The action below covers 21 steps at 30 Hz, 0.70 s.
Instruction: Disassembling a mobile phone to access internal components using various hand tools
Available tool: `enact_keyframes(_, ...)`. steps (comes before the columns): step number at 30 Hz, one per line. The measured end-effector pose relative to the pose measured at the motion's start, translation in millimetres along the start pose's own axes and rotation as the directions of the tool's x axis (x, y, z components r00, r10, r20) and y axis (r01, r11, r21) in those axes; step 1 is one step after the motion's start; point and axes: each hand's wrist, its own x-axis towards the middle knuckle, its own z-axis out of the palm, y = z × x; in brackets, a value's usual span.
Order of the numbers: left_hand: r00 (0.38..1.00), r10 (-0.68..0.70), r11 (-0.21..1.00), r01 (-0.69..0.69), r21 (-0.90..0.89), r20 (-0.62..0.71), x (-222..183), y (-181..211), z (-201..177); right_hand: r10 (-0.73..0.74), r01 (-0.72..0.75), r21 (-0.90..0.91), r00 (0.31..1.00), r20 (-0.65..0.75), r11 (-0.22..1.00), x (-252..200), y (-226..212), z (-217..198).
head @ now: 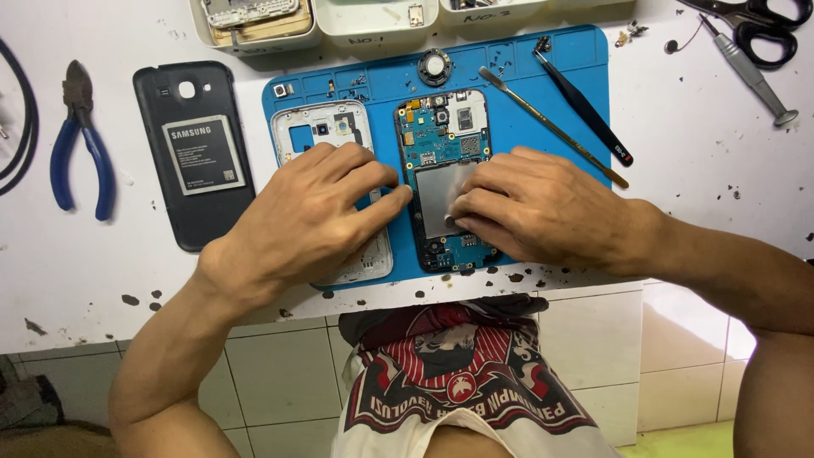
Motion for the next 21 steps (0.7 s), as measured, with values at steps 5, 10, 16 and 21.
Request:
enact_keyframes(5,0.999,0.037,0.999,-0.037,0.003,0.036,2.6,4.5,-0.8,0.008,-0.008,0.050,1.000,0.001,0.999,0.8,0.0,-12.4)
enact_keyframes(10,0.994,0.077,0.997,-0.075,-0.017,0.082,3.6,7.7,3.8,-0.020,0.001,0.105,0.983,0.182,0.994,-4.3,1.6,-20.0)
enact_keyframes(16,0.996,0.073,0.997,-0.072,-0.031,0.058,6.0,8.7,1.7,-0.055,0.057,-0.010,0.987,0.152,0.998,-7.9,2.2,-10.1)
enact_keyframes(21,0.995,0.049,0.999,-0.048,-0.012,0.089,1.0,5.4,-4.7,-0.069,0.063,0.048,0.990,0.119,0.997,-7.0,4.6,-13.1)
